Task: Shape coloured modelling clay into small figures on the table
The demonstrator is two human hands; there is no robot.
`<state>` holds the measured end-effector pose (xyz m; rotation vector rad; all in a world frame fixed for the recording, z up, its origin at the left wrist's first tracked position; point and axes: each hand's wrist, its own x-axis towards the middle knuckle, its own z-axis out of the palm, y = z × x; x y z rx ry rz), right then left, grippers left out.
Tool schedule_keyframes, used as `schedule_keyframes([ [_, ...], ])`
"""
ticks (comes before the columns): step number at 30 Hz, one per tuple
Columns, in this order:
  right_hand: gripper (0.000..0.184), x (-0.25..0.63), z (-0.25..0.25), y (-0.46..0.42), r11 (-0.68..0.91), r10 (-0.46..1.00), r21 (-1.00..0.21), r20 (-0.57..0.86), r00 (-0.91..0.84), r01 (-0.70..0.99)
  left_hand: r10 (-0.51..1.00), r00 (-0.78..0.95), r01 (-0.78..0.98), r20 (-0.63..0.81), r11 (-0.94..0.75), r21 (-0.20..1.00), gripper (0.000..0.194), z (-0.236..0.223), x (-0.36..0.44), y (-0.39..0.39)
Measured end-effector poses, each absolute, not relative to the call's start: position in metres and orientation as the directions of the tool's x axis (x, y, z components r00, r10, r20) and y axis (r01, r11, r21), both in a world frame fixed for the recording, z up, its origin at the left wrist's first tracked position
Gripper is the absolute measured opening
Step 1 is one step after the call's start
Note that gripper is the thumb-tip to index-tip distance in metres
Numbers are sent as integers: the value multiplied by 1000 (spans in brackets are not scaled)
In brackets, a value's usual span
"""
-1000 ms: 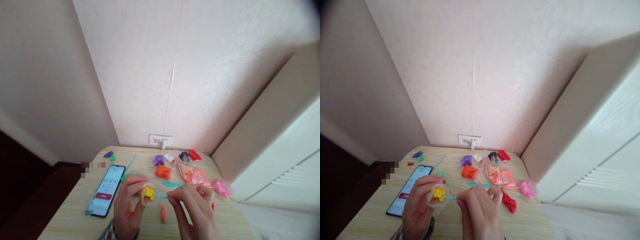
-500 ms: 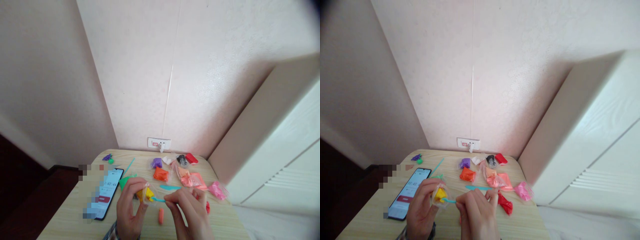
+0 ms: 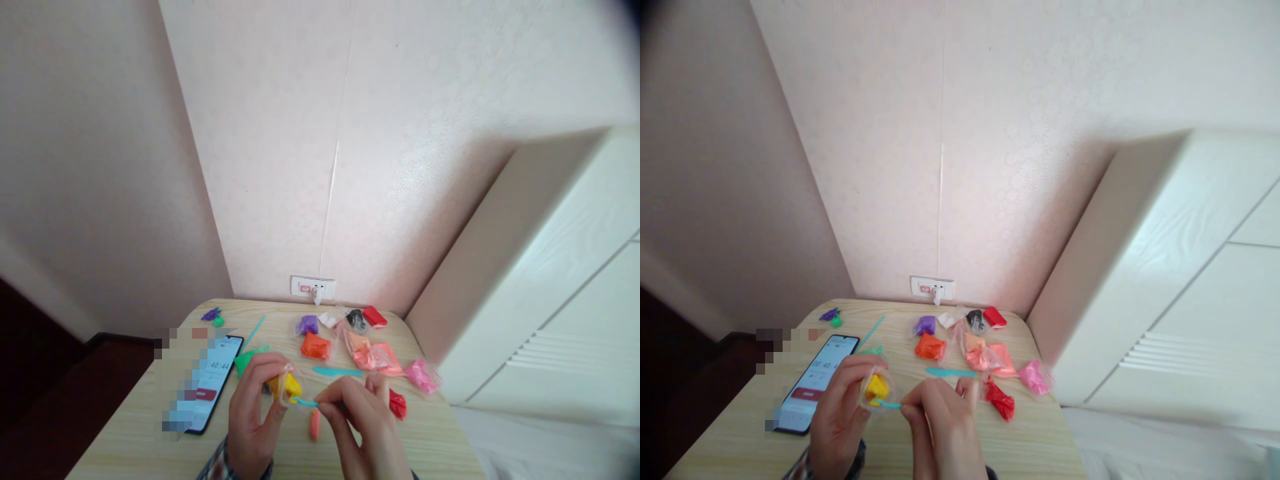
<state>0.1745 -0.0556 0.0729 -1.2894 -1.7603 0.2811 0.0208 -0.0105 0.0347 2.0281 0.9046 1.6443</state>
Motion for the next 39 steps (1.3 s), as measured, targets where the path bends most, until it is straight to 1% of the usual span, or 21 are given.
schedule_keyframes([
  [5, 25, 180, 65, -53, 296, 933, -746, 360, -13, 597, 669, 153, 302, 728, -733, 610, 18, 32, 19, -8],
  [7, 26, 183, 61, -51, 255, 957, -809, 288, -20, 529, 653, 171, 341, 738, -742, 578, 17, 32, 18, -6],
  [10, 29, 187, 55, -46, 204, 979, -907, 181, -96, 369, 633, 201, 380, 747, -754, 536, 18, 32, 17, -4],
  [12, 31, 188, 50, -43, 174, 983, -950, 154, -95, 261, 635, 218, 403, 741, -750, 524, 18, 32, 16, -3],
  [15, 33, 190, 43, -38, 143, 989, -981, 138, -44, 130, 638, 229, 434, 735, -743, 509, 19, 29, 14, -1],
  [17, 34, 193, 38, -35, 129, 992, -989, 129, -2, 71, 638, 254, 456, 727, -742, 491, 19, 26, 11, 2],
  [19, 34, 198, 33, -32, 135, 987, -990, 137, 78, 41, 638, 296, 485, 711, -741, 463, 20, 21, 7, 8],
  [22, 34, 209, 24, -27, 153, 968, -986, 162, 191, 59, 660, 355, 563, 662, -716, 412, 23, 14, 2, 19],
  [26, 33, 222, 15, -23, 163, 942, -980, 188, 279, 111, 691, 455, 635, 562, -694, 338, 27, 10, 9, 31],
  [30, 32, 224, 12, -22, 177, 935, -975, 208, 288, 131, 667, 588, 655, 457, -725, 215, 32, 6, 26, 37],
  [32, 31, 222, 10, -23, 174, 936, -973, 210, 282, 149, 674, 612, 677, 413, -717, 165, 37, 1, 29, 40],
  [34, 31, 219, 9, -23, 170, 936, -969, 217, 277, 181, 682, 618, 691, 390, -708, 144, 44, -3, 27, 42],
  [36, 29, 215, 8, -23, 174, 936, -956, 235, 264, 234, 693, 597, 693, 405, -699, 174, 43, -2, 24, 42],
  [37, 28, 213, 8, -24, 178, 935, -945, 250, 253, 275, 695, 581, 680, 423, -701, 217, 39, 0, 23, 40],
  [39, 25, 209, 8, -26, 193, 930, -903, 293, 221, 385, 695, 560, 603, 451, -716, 353, 33, 9, 22, 36],
])
